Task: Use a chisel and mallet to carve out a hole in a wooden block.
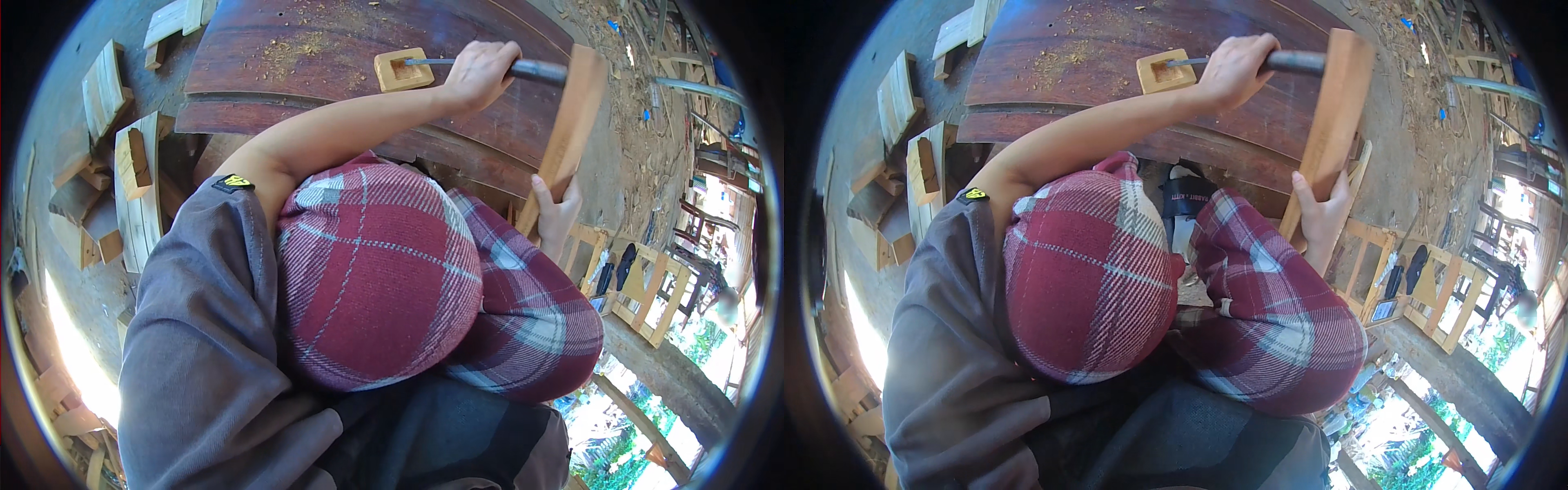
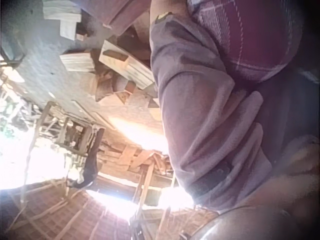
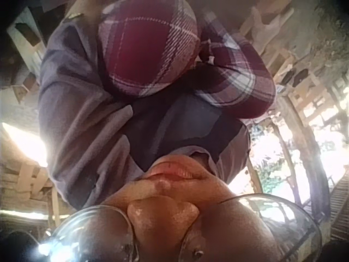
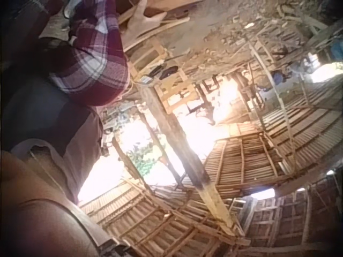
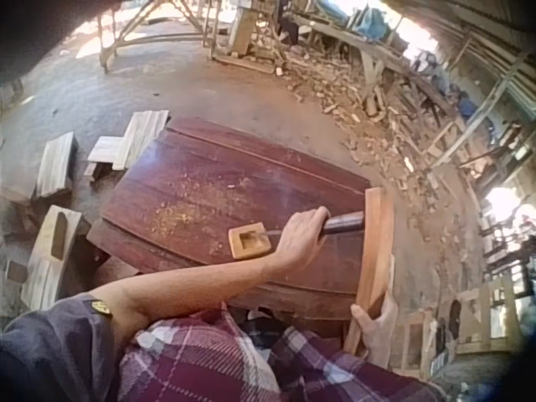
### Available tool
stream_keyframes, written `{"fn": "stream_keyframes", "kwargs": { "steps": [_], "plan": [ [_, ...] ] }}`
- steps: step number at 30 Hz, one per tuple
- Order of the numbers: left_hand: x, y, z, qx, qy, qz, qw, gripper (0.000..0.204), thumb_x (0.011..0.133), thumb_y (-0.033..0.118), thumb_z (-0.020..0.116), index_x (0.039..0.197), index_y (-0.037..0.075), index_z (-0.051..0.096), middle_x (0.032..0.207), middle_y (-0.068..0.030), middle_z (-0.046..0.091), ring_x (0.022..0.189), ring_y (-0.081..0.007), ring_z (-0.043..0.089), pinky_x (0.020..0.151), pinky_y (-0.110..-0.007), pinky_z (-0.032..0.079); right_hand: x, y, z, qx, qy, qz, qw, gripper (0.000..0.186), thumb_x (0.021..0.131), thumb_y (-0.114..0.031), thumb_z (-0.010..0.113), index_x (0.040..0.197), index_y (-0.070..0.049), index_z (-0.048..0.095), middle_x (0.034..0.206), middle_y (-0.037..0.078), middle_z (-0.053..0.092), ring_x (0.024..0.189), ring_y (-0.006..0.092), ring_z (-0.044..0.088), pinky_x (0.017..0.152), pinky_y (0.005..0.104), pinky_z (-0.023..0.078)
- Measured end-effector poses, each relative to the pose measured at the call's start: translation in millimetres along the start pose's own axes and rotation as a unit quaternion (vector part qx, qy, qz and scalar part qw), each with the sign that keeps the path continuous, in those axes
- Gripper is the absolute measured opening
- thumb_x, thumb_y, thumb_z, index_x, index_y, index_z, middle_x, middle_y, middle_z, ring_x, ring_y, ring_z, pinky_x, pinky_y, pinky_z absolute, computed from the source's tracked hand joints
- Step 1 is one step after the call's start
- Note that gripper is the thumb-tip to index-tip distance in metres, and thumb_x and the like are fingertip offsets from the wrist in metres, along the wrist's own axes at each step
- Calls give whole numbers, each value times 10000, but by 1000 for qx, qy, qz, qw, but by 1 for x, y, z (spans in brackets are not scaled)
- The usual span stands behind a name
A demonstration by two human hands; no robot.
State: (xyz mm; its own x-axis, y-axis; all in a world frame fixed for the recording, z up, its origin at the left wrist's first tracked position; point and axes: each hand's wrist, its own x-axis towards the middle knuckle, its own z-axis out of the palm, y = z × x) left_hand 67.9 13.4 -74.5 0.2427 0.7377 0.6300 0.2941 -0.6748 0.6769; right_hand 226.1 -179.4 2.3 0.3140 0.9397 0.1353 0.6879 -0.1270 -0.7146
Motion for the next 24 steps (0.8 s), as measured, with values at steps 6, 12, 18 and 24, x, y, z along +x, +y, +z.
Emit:
{"fn": "stream_keyframes", "kwargs": {
  "steps": [6,12,18,24],
  "plan": [
    [17,11,-25,38,99,6,994,286,816,93,651,1065,70,512,913,-128,590,888,-338,577,783,-433,422,3,7,-5,33,53,-7,998,506,796,-239,774,1136,74,567,1019,145,632,943,195,579,872,329,459],
    [6,40,-30,-41,56,-19,997,334,797,107,660,1092,72,510,940,-132,591,910,-338,570,809,-423,420,-5,-2,-7,26,30,1,999,566,764,-266,790,1163,66,564,1042,168,643,978,223,597,887,360,460],
    [-6,34,-42,-62,21,1,998,301,804,84,654,1071,68,517,944,-127,597,914,-335,570,812,-420,418,-7,-3,1,31,-22,18,999,659,749,-298,790,1240,61,536,1074,173,641,1001,241,606,901,370,464],
    [0,37,-47,-73,17,-3,997,317,806,84,659,1087,55,514,968,-134,605,932,-340,572,846,-418,419,-7,-5,-2,12,-32,28,999,664,744,-298,787,1246,58,538,1094,183,635,1012,253,608,905,375,465]
  ]
}}
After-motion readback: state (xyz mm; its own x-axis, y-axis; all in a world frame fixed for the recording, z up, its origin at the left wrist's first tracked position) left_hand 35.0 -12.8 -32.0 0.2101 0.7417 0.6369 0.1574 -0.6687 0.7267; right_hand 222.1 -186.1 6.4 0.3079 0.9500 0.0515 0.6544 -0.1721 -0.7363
